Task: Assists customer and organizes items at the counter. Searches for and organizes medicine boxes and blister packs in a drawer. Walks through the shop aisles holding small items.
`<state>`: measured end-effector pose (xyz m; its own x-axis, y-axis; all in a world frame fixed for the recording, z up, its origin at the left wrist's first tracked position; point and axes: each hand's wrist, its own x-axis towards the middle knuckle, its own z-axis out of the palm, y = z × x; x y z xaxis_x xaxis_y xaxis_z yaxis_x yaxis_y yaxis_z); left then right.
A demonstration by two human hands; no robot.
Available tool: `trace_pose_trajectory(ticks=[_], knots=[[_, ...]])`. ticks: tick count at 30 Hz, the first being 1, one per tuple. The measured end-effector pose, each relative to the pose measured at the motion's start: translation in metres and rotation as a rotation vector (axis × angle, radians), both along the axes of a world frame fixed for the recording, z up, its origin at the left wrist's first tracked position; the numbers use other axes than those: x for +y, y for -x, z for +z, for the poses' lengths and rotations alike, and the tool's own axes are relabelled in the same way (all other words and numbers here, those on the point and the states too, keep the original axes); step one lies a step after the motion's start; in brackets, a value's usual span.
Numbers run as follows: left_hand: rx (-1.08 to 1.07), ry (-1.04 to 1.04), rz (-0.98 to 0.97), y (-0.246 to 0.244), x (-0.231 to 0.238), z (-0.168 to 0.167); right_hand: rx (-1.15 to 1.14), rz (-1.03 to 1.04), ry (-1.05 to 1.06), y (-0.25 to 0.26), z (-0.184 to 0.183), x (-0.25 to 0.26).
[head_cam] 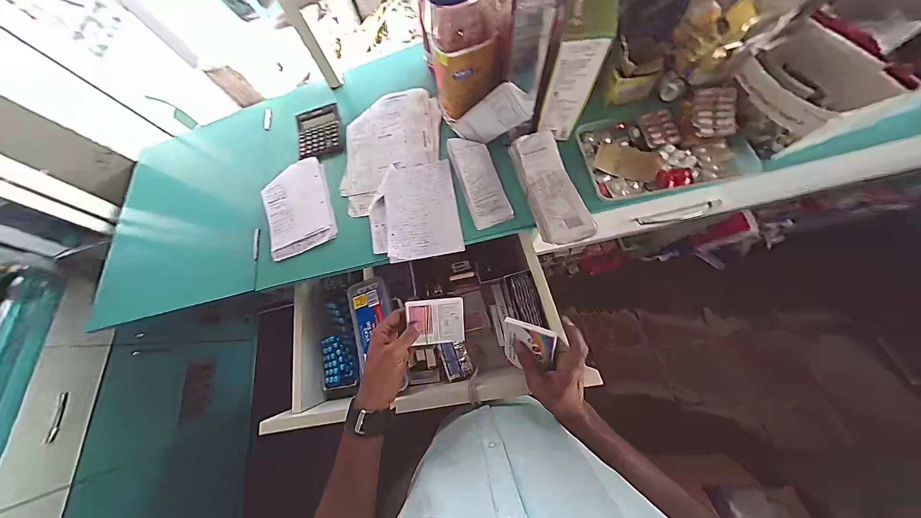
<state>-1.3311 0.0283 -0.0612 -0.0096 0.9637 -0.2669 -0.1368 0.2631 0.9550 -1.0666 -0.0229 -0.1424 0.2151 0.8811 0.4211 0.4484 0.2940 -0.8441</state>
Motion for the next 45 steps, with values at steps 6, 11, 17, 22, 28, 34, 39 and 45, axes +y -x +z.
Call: trace_pose_trajectory(ticks=[6,11,17,22,28,34,39,45], knots=[[-0.28,-0.086,0.054,-0.013,-0.032,0.025,0.371,0.535,0.269,0.012,0.051,0.056],[0.75,-0.577,0.399,-0.045,-0.033,0.03,0.303,0.692,0.125,0.053,0.094,0.077],[1.035,-0.67,0.563,-0.049,-0.034,0.032,0.096,0.666,-0.077,0.069,0.099,0.074],[1.095,-0.598,0.537,-0.043,-0.034,0.039,0.015,0.76,-0.118,0.07,0.095,0.079],[0.137,-0.592,0.414,-0.044,-0.038,0.049,0.058,0.651,-0.033,0.065,0.088,0.096],[-0.093,-0.339,0.775,-0.014,-0.031,0.08,0.38,0.937,-0.046,0.049,0.061,0.094],[-0.15,-0.267,0.766,0.015,-0.016,0.043,0.984,0.619,0.657,0.042,0.103,0.12],[-0.13,-0.352,0.29,0.012,0.034,0.035,0.689,0.722,0.508,0.079,0.116,0.16]])
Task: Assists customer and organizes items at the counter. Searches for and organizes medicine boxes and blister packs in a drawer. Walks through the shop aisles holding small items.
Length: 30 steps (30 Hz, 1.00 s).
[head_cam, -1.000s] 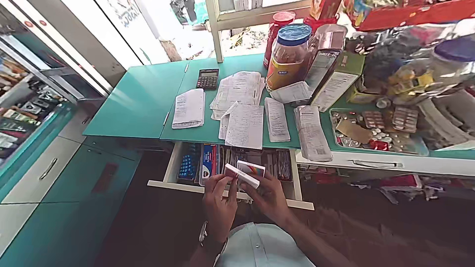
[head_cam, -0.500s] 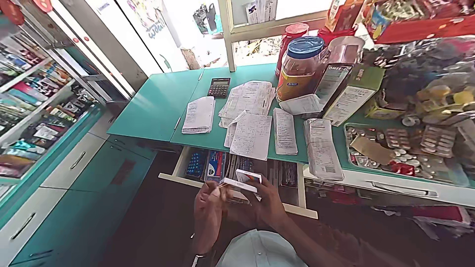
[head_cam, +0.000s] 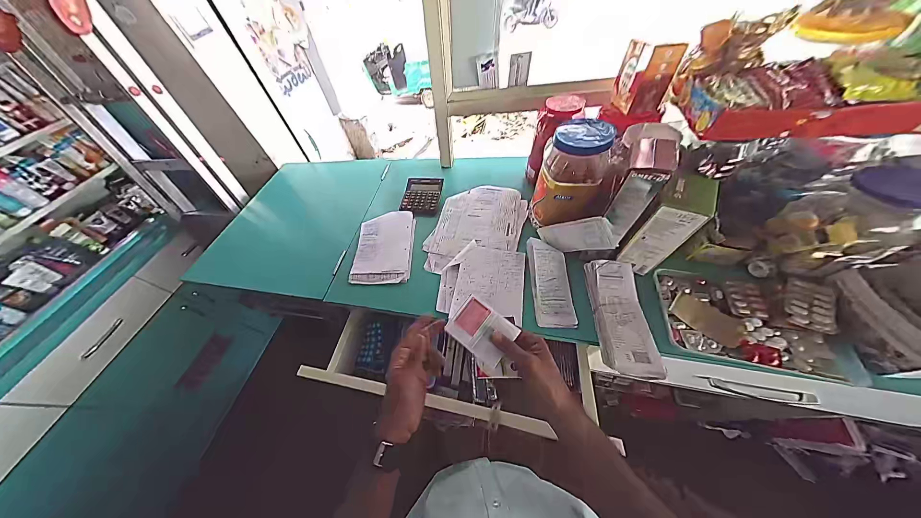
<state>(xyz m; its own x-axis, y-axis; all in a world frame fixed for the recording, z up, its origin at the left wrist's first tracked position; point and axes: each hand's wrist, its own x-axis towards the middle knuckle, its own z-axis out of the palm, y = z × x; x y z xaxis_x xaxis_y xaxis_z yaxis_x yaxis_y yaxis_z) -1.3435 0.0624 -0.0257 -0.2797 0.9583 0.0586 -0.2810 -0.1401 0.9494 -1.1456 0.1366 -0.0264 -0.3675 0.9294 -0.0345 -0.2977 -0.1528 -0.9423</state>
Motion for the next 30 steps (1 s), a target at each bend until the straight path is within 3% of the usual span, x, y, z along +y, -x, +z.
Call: trace_pose_trajectory(ticks=[2,4,7,9,12,13,15,17,19,21,23,24,27,30], knots=[[0.09,0.021,0.006,0.0,0.017,0.003,-0.208,-0.127,-0.357,0.024,-0.005,-0.004],[0.071,0.036,0.021,0.005,0.026,0.008,-0.518,-0.407,-0.811,0.049,-0.012,-0.008],[-0.2,-0.028,-0.065,0.02,0.027,0.013,-0.688,-0.517,-1.12,0.079,-0.017,-0.011],[-0.264,-0.034,0.036,0.041,0.029,0.008,-0.643,-0.381,-1.057,0.093,-0.015,-0.017],[-0.278,-0.093,0.07,0.105,0.04,-0.007,-0.365,-0.322,-0.598,0.089,-0.004,-0.002],[-0.068,-0.154,0.048,0.126,0.04,-0.012,-0.349,-0.335,-0.453,0.082,-0.002,0.014],[0.672,-0.253,0.108,0.151,0.039,-0.014,-0.473,-0.372,-0.317,0.067,-0.009,0.052],[0.989,-0.315,0.125,0.157,0.043,-0.011,-0.796,-0.363,-0.327,0.06,-0.012,0.077],[1.053,-0.359,0.123,0.156,0.047,-0.012,-0.966,-0.429,-0.466,0.072,-0.001,0.067],[1.056,-0.409,0.123,0.155,0.046,-0.015,-0.778,-0.431,-0.539,0.101,0.023,0.027],[1.051,-0.454,0.103,0.153,0.043,-0.017,-0.47,-0.254,-0.51,0.13,0.04,-0.011],[1.057,-0.48,0.101,0.152,0.044,-0.016,-0.427,-0.208,-0.539,0.141,0.044,-0.02],[1.139,-0.532,0.108,0.152,0.04,-0.017,-0.581,-0.242,-0.693,0.153,0.042,-0.032],[1.248,-0.577,0.126,0.148,0.038,-0.016,-0.694,-0.256,-0.713,0.149,0.047,-0.04]])
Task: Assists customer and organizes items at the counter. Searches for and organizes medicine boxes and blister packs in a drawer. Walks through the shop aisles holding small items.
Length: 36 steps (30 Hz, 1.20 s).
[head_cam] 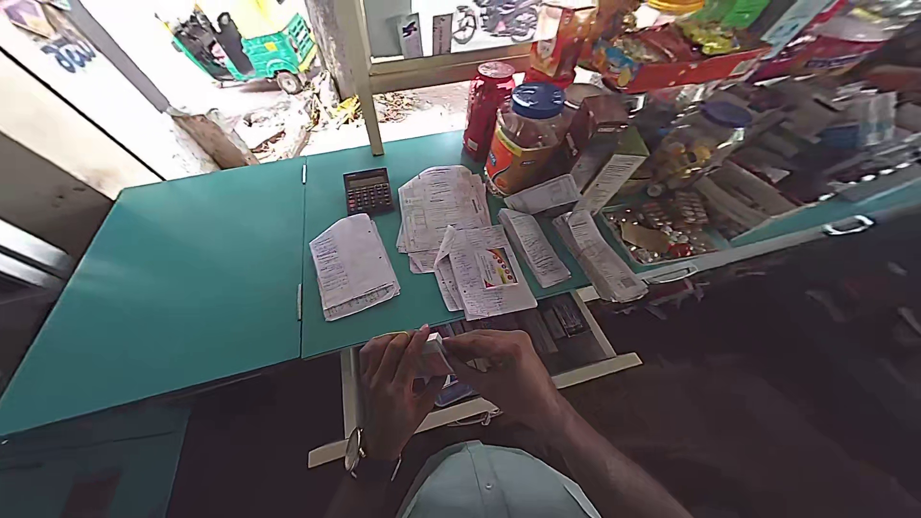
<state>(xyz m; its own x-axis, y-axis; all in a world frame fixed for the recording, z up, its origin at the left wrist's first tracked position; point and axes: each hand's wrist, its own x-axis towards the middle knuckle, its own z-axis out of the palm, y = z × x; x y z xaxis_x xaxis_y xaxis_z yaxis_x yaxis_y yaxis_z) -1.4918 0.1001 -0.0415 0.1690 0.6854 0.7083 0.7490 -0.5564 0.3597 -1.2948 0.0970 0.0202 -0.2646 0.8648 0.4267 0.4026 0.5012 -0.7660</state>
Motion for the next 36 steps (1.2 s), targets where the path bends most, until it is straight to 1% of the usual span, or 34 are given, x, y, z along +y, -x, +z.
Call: trace_pose_trajectory(ticks=[2,4,7,9,12,15,19,21,23,24,26,27,28,29,30,31,32,33,35,36], knots=[[0.018,-0.005,0.014,-0.004,-0.003,0.0,0.007,-0.008,0.045,-0.003,0.004,-0.002],[-0.041,0.03,-0.015,-0.007,-0.007,-0.001,0.125,0.043,0.189,-0.011,0.012,0.003],[-0.269,0.081,-0.195,-0.012,-0.008,-0.003,0.383,0.28,0.495,-0.025,0.019,0.02],[-0.419,0.107,-0.308,-0.018,-0.009,-0.004,0.521,0.394,0.643,-0.027,0.016,0.027],[-0.503,0.085,-0.34,-0.029,-0.01,-0.005,0.593,0.466,0.684,-0.031,0.014,0.031],[-0.499,0.058,-0.313,-0.038,-0.009,-0.006,0.601,0.521,0.61,-0.041,0.012,0.032],[-0.456,0.059,-0.244,-0.048,-0.007,-0.008,0.459,0.497,0.355,-0.053,0.009,0.03],[-0.41,0.052,-0.187,-0.052,-0.006,-0.007,0.341,0.437,0.232,-0.054,0.009,0.023],[-0.326,0.03,-0.122,-0.058,-0.006,-0.007,0.23,0.335,0.15,-0.056,0.008,0.016],[-0.286,0.024,-0.084,-0.061,-0.006,-0.008,0.222,0.303,0.127,-0.059,0.004,0.015],[-0.182,0.057,0.023,-0.063,-0.004,-0.01,0.265,0.27,0.155,-0.071,-0.008,0.027],[-0.117,0.086,0.084,-0.062,0.0,-0.009,0.241,0.171,0.188,-0.081,-0.014,0.041],[-0.045,0.123,0.146,-0.06,0.009,-0.006,0.136,0.003,0.21,-0.092,-0.022,0.06],[0.026,0.173,0.202,-0.059,0.022,-0.002,-0.028,-0.172,0.246,-0.102,-0.031,0.084],[0.099,0.234,0.247,-0.056,0.037,-0.001,-0.209,-0.298,0.327,-0.11,-0.04,0.106],[0.174,0.275,0.284,-0.054,0.056,-0.002,-0.381,-0.37,0.429,-0.112,-0.046,0.123],[0.24,0.304,0.311,-0.052,0.076,-0.004,-0.517,-0.406,0.522,-0.108,-0.05,0.137],[0.284,0.348,0.327,-0.051,0.093,-0.006,-0.607,-0.42,0.593,-0.1,-0.052,0.145],[0.306,0.417,0.324,-0.054,0.108,-0.004,-0.624,-0.427,0.624,-0.09,-0.053,0.148],[0.259,0.395,0.308,-0.059,0.106,0.002,-0.568,-0.429,0.575,-0.089,-0.051,0.144]])
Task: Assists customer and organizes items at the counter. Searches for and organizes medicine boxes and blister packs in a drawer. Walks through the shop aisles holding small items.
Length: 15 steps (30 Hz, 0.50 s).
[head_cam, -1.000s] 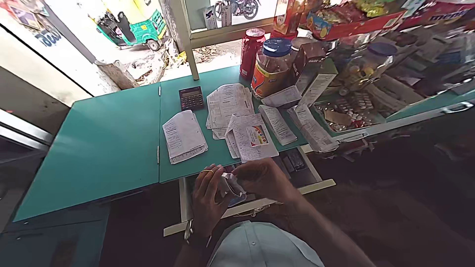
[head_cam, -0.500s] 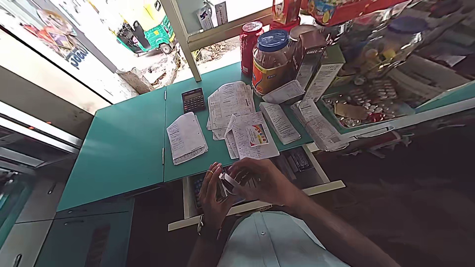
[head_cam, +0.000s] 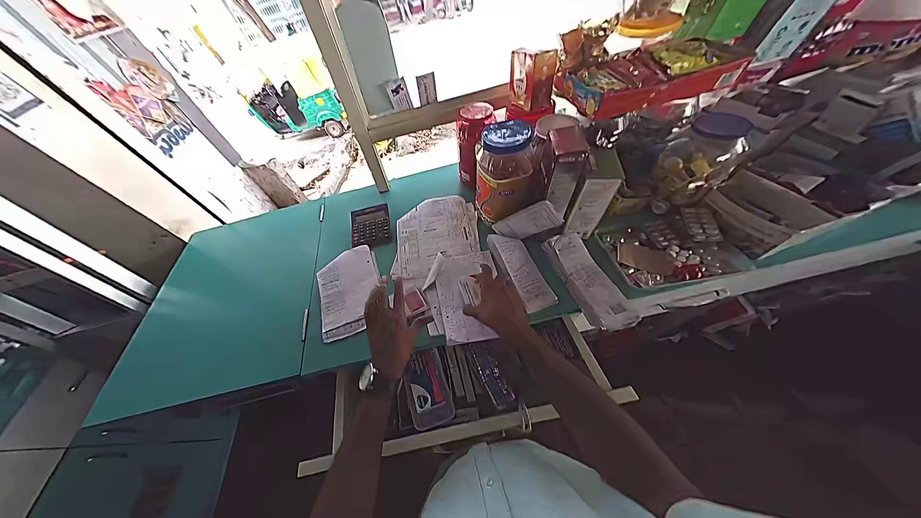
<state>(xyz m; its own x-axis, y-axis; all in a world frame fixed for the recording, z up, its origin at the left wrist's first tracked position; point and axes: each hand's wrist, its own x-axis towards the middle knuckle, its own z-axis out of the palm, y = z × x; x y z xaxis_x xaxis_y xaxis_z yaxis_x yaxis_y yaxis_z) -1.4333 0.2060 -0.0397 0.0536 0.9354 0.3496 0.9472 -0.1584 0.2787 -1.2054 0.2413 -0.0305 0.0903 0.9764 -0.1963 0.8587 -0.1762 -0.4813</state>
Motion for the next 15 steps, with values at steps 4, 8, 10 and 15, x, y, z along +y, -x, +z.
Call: trace_pose_trajectory(ticks=[4,8,10,15], knots=[[-0.698,0.096,-0.109,-0.048,-0.043,0.028,0.252,0.065,-0.602,0.014,0.006,-0.05],[-1.08,0.063,-0.037,-0.083,-0.062,0.03,0.519,0.116,-0.809,0.043,-0.004,-0.097],[-1.11,0.055,-0.008,-0.077,-0.065,0.031,0.702,0.227,-0.797,0.037,-0.005,-0.104],[-0.943,-0.037,-0.167,-0.046,-0.084,0.025,1.228,0.58,-0.49,-0.004,0.016,-0.105]])
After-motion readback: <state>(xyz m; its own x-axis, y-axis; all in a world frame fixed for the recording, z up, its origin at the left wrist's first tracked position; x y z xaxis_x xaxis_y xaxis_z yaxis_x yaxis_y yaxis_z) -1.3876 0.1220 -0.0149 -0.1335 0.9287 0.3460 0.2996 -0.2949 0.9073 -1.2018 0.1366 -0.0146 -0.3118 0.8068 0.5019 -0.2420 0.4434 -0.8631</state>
